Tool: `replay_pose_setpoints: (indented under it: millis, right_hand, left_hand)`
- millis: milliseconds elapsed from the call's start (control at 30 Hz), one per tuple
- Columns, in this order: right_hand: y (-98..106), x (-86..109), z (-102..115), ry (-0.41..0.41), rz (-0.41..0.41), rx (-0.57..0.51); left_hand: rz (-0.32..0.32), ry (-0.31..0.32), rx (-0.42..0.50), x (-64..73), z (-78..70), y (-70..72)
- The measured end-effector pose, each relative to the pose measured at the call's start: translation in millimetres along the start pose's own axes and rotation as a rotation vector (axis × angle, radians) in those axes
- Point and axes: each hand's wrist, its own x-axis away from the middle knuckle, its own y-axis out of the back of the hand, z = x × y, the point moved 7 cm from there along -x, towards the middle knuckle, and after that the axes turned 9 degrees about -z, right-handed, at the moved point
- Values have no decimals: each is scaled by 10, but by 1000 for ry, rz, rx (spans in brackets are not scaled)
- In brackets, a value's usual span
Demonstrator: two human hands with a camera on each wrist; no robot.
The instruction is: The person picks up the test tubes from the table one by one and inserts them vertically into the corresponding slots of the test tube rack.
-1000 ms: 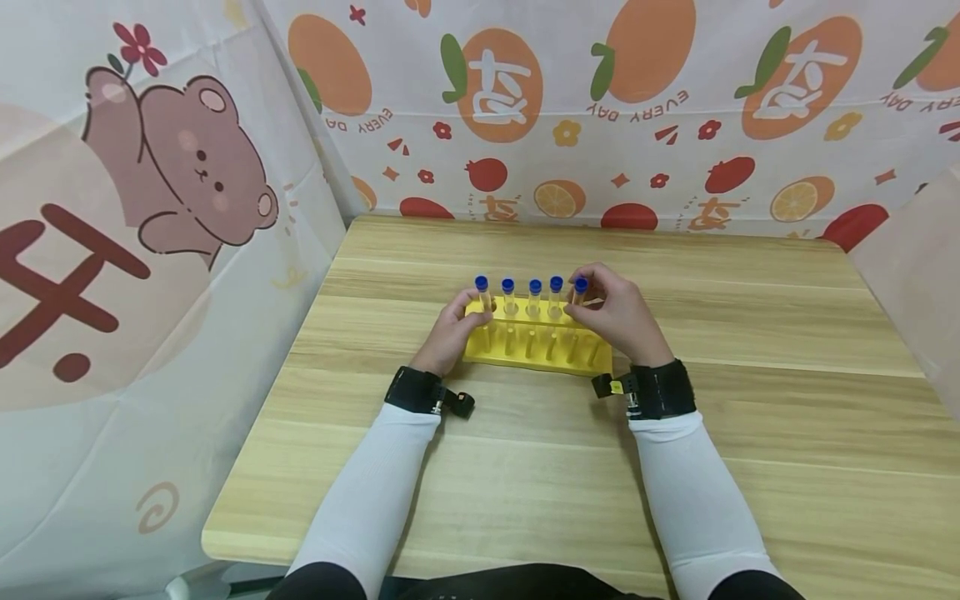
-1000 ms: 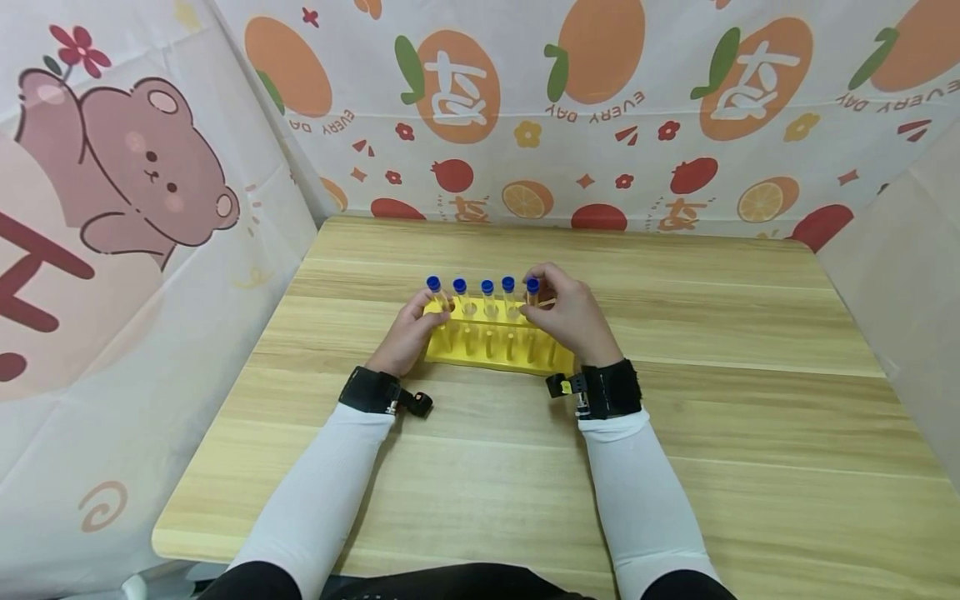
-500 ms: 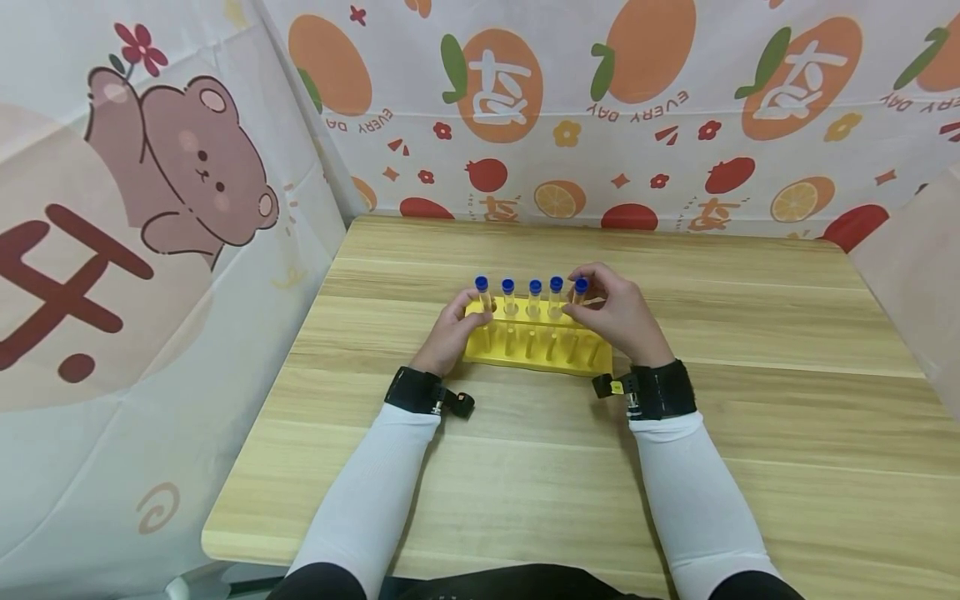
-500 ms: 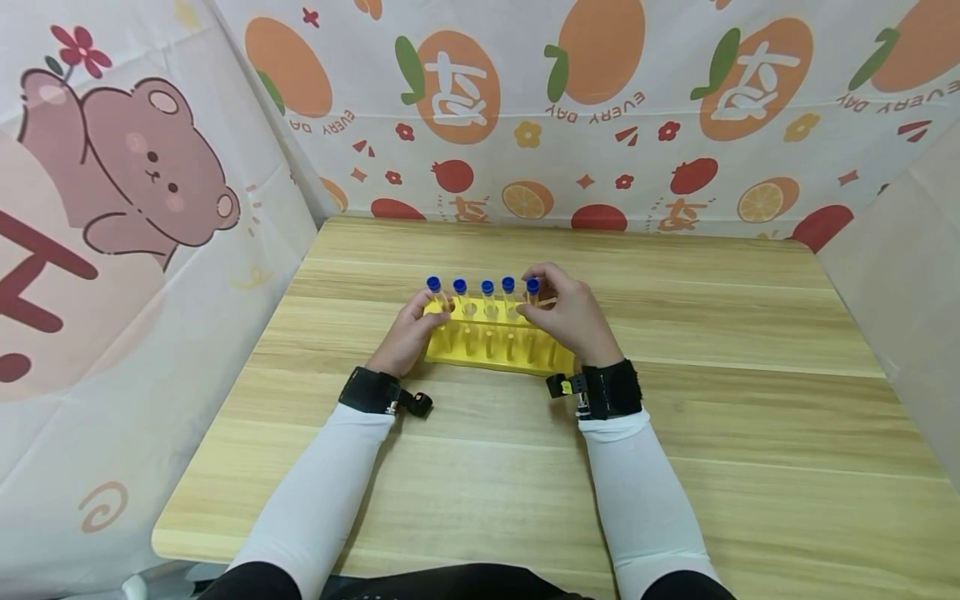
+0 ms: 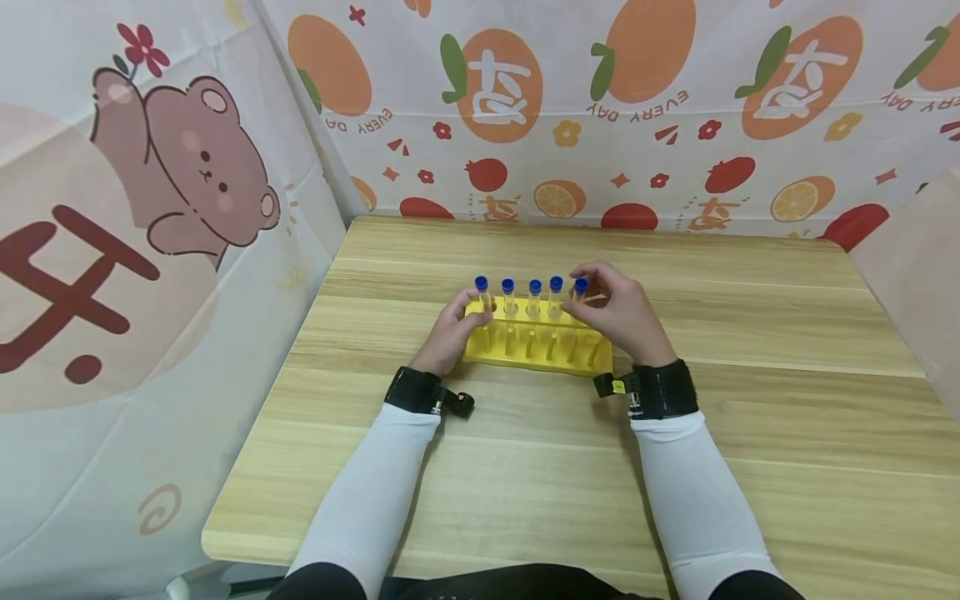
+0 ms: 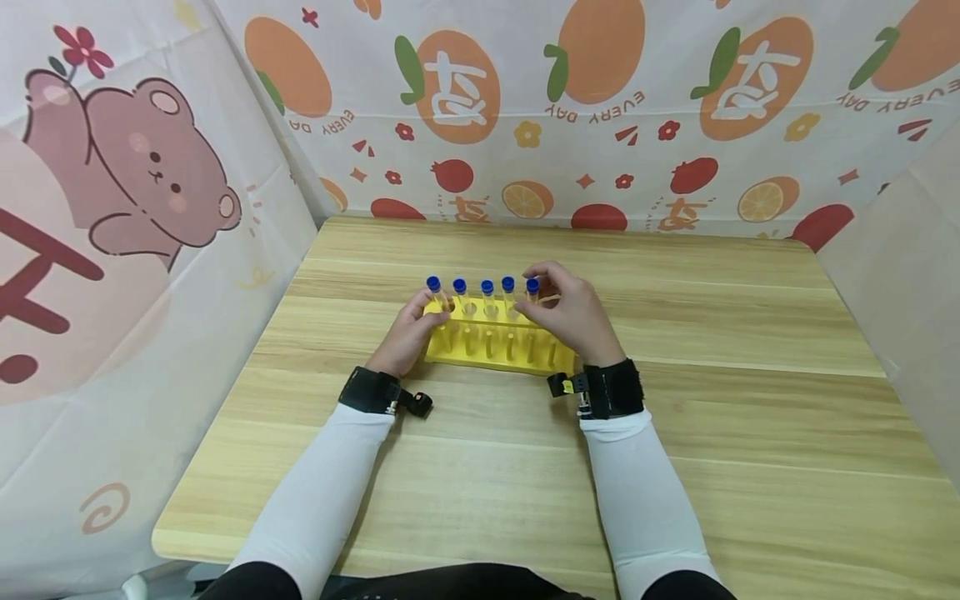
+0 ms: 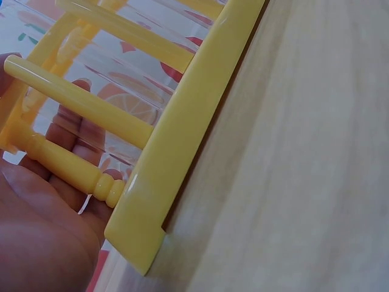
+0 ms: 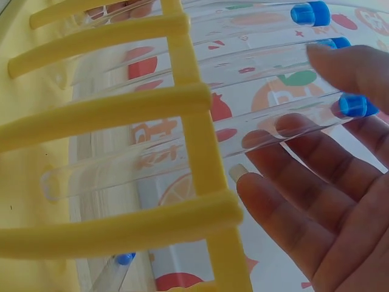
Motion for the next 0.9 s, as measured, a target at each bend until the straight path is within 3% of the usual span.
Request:
replay_pose_setpoints:
  millis: [267, 900]
  right_hand:
    - [36, 6, 16, 19, -20, -78]
    - [175, 32, -10, 45, -116, -89]
  left_hand:
    - [2, -5, -3, 8, 1, 7]
    - [7, 0, -6, 38, -53, -17]
